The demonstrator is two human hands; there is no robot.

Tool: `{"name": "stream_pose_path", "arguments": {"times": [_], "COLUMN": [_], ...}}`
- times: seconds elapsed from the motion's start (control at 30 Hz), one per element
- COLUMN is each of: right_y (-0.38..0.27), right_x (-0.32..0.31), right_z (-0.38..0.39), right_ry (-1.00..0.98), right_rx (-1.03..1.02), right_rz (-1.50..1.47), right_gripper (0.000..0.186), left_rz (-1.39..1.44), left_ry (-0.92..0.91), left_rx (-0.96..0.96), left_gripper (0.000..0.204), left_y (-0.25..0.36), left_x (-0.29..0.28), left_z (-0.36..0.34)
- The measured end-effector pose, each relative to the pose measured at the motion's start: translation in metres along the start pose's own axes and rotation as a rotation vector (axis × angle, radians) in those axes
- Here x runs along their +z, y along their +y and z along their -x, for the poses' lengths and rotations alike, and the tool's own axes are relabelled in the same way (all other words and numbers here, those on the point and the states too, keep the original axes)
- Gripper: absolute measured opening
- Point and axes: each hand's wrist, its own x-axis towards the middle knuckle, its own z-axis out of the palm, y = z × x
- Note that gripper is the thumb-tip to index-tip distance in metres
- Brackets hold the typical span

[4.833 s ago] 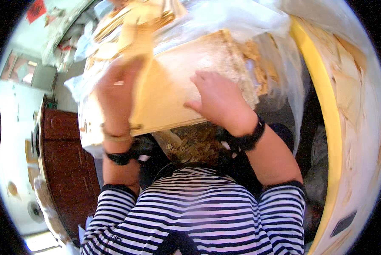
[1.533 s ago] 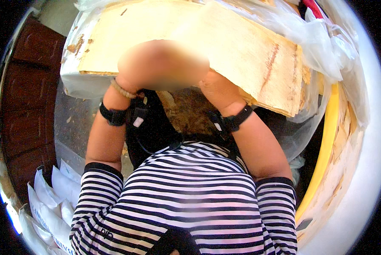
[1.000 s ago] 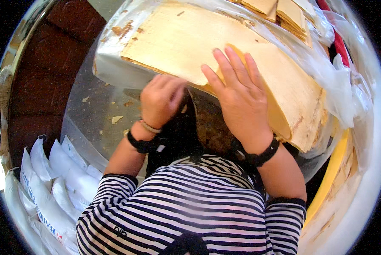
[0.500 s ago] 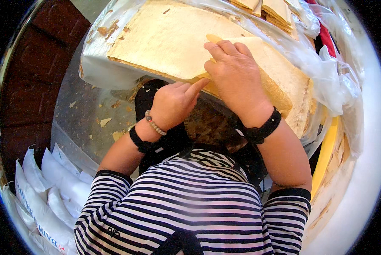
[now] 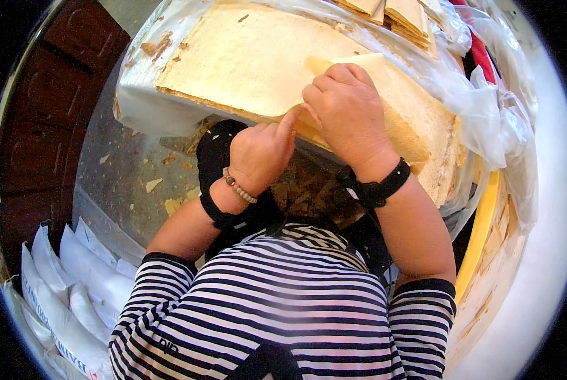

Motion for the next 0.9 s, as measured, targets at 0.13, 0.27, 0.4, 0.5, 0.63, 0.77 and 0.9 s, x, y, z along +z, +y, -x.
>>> {"name": "stream_pose_path", "arguments": {"times": [0.13, 0.27, 0.4, 0.5, 0.63, 0.77, 0.9], "right_y": [0.002, -0.001, -0.003, -0.009, -0.033, -0.076, -0.080], "right_x": [0.004, 0.009, 0.008, 0.009, -0.008, -0.074, -0.099], "right_z": [-0.001, 0.001, 0.009, 0.022, 0.042, 0.027, 0.007], "right_ry": [0.071, 0.049, -0.055, -0.071, -0.166, -0.387, -0.466], "right_rx": [0.042, 0.019, 0.059, 0.183, 0.146, 0.175, 0.135], "right_rz": [-0.003, -0.009, -0.064, -0.061, -0.034, -0.192, -0.535], "right_gripper": [0.010, 0.010, 0.008, 0.006, 0.008, 0.023, 0.027], "left_rz": [-0.006, -0.035, 0.014, 0.145, 0.431, 0.582, 0.842], "left_ry": [0.082, 0.084, -0.101, -0.227, 0.199, 0.415, 0.353], "left_rx": [0.066, 0.066, 0.005, 0.020, -0.515, -0.936, -1.040], "left_gripper": [0.039, 0.030, 0.019, 0.016, 0.010, 0.019, 0.024], "left_y": [0.001, -0.003, -0.003, -0.018, -0.076, -0.151, -0.165], "left_x": [-0.006, -0.018, -0.011, -0.030, -0.067, -0.080, -0.078], "left_z": [0.000, -0.006, 0.004, 0.006, 0.024, 0.029, 0.015]}}
